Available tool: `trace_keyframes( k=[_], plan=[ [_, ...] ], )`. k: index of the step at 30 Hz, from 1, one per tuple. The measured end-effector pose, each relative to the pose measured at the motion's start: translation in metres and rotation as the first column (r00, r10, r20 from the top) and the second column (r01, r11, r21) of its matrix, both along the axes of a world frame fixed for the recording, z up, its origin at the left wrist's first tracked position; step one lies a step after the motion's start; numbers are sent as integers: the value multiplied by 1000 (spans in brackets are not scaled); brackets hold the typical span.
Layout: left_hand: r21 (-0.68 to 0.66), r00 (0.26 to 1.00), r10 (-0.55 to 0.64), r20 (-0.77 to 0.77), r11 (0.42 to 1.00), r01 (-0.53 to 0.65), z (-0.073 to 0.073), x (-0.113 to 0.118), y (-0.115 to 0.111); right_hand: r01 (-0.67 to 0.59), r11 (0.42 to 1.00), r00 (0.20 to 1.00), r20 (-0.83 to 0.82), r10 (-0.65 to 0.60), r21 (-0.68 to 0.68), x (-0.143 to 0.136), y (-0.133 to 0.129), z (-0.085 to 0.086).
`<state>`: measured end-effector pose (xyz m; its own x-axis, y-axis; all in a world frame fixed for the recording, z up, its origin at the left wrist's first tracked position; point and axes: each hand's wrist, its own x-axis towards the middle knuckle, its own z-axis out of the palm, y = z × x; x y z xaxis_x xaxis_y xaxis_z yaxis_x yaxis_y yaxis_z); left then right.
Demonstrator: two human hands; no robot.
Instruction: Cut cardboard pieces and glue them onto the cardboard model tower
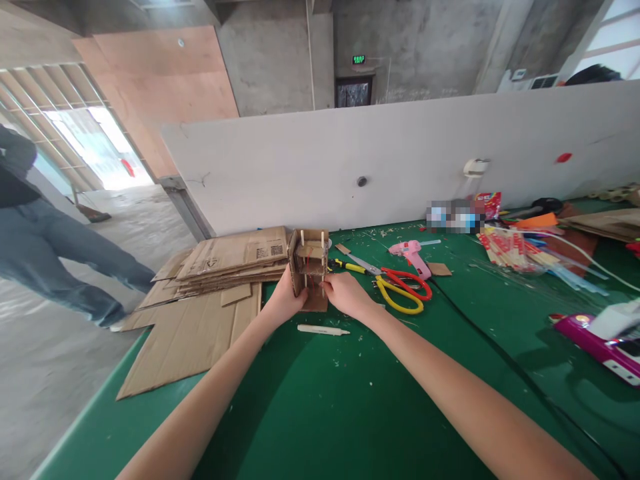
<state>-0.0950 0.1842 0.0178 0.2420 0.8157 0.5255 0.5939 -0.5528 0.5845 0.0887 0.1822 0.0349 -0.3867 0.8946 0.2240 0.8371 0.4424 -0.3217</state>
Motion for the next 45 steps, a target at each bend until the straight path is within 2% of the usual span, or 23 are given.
trace_keyframes(
  k=[5, 20, 45],
  plan=[
    [-23, 999, -10, -30, 1000, 9, 3, -1, -2, -11, 1000, 1000, 12, 11, 7, 1, 2, 0],
    [-93, 992, 117, -43, 988, -120, 1, 6, -5, -31, 999, 999, 37, 31, 19, 2, 1, 4],
    [-100, 992, 123, -36, 987, -126, 0, 6, -4, -31, 999, 998, 60, 29, 37, 2, 4, 2]
  ],
)
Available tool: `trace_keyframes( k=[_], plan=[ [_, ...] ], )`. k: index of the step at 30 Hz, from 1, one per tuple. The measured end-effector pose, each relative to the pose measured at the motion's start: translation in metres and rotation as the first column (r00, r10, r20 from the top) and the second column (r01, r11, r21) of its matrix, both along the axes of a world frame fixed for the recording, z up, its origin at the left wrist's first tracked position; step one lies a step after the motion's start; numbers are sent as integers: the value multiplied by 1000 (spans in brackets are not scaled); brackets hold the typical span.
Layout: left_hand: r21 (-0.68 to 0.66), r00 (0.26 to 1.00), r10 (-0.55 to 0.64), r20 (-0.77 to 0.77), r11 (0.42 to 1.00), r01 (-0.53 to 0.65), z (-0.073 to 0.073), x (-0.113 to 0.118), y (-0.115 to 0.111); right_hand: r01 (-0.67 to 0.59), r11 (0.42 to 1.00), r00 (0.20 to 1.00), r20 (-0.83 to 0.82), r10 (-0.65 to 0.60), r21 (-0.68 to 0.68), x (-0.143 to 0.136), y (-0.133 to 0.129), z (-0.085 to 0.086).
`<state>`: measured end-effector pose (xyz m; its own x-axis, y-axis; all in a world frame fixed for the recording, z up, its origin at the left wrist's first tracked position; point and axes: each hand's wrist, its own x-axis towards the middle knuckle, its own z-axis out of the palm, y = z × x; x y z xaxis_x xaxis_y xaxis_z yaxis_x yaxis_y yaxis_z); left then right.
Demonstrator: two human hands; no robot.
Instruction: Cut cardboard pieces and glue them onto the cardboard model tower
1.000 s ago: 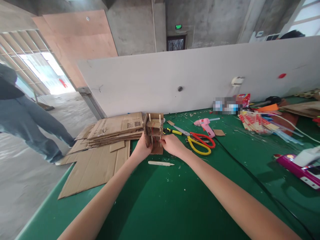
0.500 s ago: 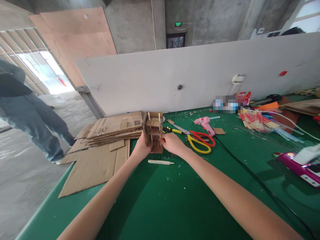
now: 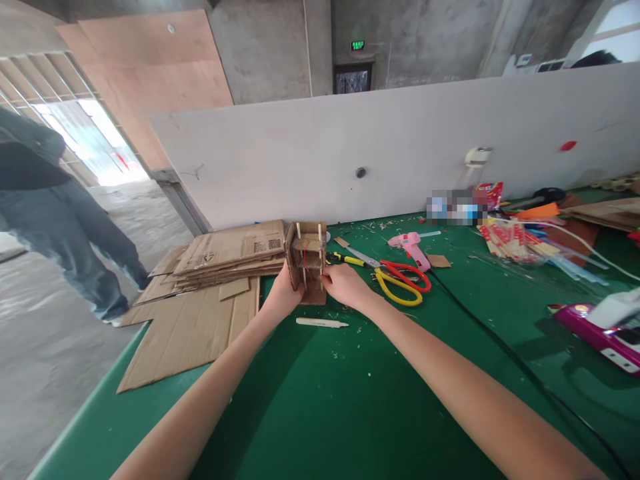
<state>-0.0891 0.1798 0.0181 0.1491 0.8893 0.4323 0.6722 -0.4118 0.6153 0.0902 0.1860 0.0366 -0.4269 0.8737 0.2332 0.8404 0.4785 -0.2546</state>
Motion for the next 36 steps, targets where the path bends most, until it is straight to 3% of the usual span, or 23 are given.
trace_keyframes(
  k=[27, 32, 36],
  plan=[
    [8, 999, -26, 42, 1000, 26, 1, 2, -3, 8, 1000, 1000, 6, -8, -12, 1, -3, 1],
    [27, 997, -75, 33, 997, 74, 14, -4, -2, 15, 1000, 1000, 17, -14, -19, 1, -4, 3],
    [29, 968, -185, 170, 983, 182, 33, -14, -6, 18, 999, 999, 30, -17, -38, 1, -5, 4]
  ],
)
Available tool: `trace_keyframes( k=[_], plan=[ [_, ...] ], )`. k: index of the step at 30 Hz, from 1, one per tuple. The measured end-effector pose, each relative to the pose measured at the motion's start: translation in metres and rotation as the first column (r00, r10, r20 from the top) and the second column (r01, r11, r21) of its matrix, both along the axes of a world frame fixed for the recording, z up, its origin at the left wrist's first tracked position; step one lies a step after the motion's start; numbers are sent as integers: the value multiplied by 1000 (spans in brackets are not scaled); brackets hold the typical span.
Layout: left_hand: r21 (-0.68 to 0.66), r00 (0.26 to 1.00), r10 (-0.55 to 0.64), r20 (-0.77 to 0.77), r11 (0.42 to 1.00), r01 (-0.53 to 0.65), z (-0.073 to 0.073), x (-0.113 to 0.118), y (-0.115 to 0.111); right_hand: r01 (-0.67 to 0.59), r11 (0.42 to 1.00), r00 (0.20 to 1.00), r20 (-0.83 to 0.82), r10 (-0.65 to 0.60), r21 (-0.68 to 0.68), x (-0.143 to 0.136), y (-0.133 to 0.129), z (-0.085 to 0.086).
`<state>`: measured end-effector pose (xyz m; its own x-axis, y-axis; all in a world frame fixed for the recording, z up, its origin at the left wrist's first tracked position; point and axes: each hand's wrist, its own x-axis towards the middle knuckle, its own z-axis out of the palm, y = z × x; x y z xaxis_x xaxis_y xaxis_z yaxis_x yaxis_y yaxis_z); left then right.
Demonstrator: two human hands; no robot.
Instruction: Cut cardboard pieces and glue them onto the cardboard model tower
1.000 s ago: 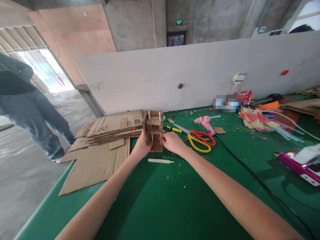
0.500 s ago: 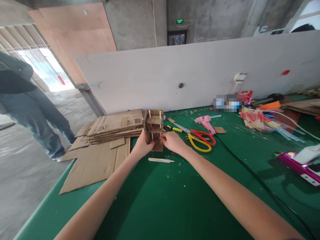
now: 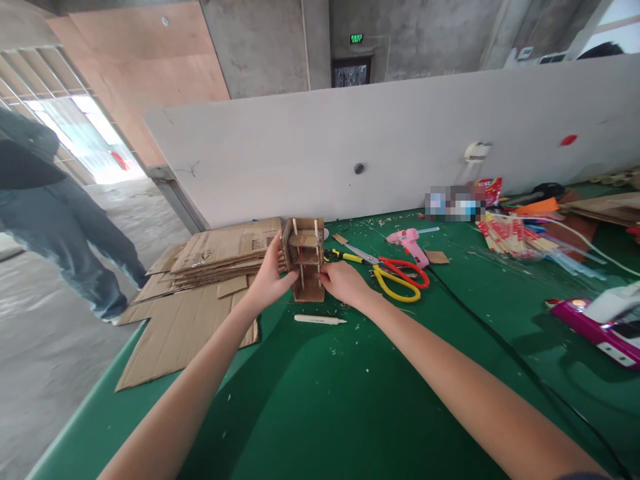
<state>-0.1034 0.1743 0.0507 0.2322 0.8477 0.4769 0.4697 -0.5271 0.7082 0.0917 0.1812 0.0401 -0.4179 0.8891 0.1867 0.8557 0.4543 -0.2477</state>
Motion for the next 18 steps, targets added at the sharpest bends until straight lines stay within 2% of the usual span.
trace_keyframes(
  k=[2, 5, 10, 12, 15, 18],
  plan=[
    [58, 999, -34, 21, 998, 33, 9, -4, -4, 4, 1000, 1000, 5, -4, -5, 0, 0, 0],
    [205, 999, -21, -25, 978, 25, 24, -4, -11, 15, 1000, 1000, 15, -15, -13, -1, 1, 1],
    [373, 988, 105, -110, 926, -57, 52, 9, -16, 26, 999, 999, 31, -25, -35, -1, 0, 3],
    [378, 978, 158, -133, 921, -97, 63, 15, -11, 31, 999, 999, 37, -30, -41, -1, -1, 5],
    [318, 963, 219, -157, 934, -161, 78, 23, -2, 39, 998, 998, 45, -37, -45, -1, -3, 6],
    [303, 919, 305, -249, 926, -225, 90, 28, 3, 43, 998, 998, 51, -41, -43, -2, -3, 6]
  ],
)
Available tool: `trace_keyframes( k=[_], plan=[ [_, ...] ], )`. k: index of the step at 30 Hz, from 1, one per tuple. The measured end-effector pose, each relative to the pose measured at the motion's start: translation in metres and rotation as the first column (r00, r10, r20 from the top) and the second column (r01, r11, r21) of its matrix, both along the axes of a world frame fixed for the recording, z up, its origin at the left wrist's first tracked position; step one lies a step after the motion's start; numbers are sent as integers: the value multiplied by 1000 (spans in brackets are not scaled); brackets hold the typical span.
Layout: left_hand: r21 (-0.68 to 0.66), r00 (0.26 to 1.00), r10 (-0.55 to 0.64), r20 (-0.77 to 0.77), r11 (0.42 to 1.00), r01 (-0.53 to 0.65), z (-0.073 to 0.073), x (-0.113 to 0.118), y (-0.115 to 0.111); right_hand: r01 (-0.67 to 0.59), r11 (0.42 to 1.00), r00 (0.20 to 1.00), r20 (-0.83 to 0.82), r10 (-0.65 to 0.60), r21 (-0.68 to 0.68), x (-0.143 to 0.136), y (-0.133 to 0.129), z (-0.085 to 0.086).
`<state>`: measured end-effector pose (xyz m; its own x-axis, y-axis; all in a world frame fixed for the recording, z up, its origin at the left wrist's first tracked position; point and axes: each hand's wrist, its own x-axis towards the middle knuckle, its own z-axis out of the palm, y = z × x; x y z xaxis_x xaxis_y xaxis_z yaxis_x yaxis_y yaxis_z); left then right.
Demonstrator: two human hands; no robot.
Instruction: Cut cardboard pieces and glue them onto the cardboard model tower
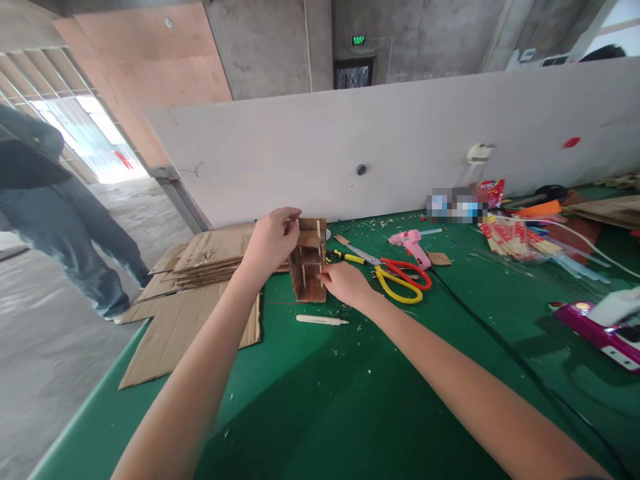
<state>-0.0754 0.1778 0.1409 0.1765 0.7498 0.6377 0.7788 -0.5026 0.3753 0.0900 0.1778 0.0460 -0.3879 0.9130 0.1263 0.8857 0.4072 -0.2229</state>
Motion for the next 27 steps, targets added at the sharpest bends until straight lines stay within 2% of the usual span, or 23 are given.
trace_keyframes(
  k=[3, 8, 19, 27],
  plan=[
    [22, 988, 69, -141, 998, -66, 10, 3, -1, 1, 1000, 1000, 1, -1, 5, 0, -1, 0],
    [-3, 956, 50, -290, 999, -54, 18, 3, -4, -1, 1000, 1000, 5, 1, 6, 0, -2, 4],
    [-17, 962, 86, -260, 995, -93, 18, 7, -9, -12, 1000, 1000, 22, 12, 10, 1, -1, 0],
    [-39, 972, 103, -210, 993, -113, 16, 9, -14, -12, 1000, 998, 55, 11, 9, 0, -3, 3]
  ],
)
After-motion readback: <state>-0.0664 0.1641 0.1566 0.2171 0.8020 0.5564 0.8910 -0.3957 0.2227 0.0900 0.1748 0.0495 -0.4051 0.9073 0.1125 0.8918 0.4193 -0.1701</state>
